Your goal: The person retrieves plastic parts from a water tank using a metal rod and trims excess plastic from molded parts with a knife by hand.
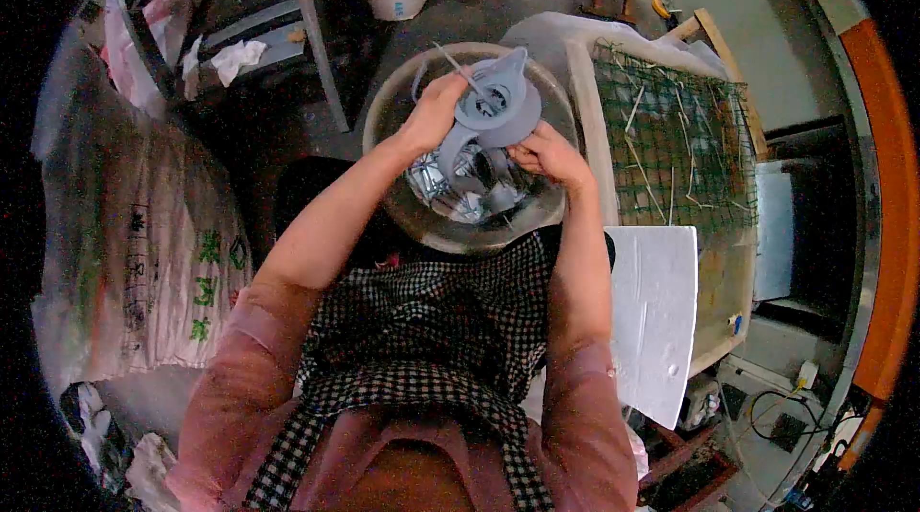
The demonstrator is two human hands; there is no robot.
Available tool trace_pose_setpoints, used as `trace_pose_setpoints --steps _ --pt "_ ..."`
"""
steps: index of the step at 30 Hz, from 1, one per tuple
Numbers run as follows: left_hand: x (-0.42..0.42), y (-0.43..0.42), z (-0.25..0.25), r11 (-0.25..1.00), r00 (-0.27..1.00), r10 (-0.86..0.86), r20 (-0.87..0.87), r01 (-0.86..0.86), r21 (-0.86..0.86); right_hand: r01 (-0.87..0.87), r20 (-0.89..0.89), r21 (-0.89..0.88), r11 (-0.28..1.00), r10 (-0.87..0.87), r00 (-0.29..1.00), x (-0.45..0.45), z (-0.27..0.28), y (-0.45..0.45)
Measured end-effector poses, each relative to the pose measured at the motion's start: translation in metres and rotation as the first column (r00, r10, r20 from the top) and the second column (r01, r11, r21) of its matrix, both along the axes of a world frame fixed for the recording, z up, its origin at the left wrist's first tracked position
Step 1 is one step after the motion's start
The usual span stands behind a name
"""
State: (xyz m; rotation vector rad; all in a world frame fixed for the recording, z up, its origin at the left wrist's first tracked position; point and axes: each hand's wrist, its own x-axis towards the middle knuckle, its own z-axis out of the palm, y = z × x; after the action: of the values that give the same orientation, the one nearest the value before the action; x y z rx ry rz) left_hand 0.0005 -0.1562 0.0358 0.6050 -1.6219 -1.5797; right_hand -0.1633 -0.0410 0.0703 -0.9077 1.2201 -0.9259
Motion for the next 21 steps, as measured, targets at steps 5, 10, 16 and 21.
trace_pose_setpoints --steps 5,10,16,21 --pt "0.005 -0.011 -0.024 0.987 0.987 0.144 0.071 -0.149 0.061 -0.06 -0.811 0.107 0.992 0.122 0.571 -0.035 -0.043 -0.003" --pt "0.029 -0.008 -0.032 0.649 0.742 0.375 0.555 0.216 -0.729 -0.244 -1.0 0.021 0.97 0.018 -0.015 -0.086 -0.144 -0.002" --pt "0.152 -0.004 0.184 0.813 0.817 0.572 -0.069 -0.576 -0.087 0.12 -0.902 0.036 0.992 -0.02 0.432 -0.032 -0.05 -0.009" --pt "0.387 -0.043 0.35 0.51 0.465 0.788 -0.404 -0.86 0.003 0.154 -0.818 -0.177 0.972 -0.233 0.526 -0.041 -0.073 -0.029"
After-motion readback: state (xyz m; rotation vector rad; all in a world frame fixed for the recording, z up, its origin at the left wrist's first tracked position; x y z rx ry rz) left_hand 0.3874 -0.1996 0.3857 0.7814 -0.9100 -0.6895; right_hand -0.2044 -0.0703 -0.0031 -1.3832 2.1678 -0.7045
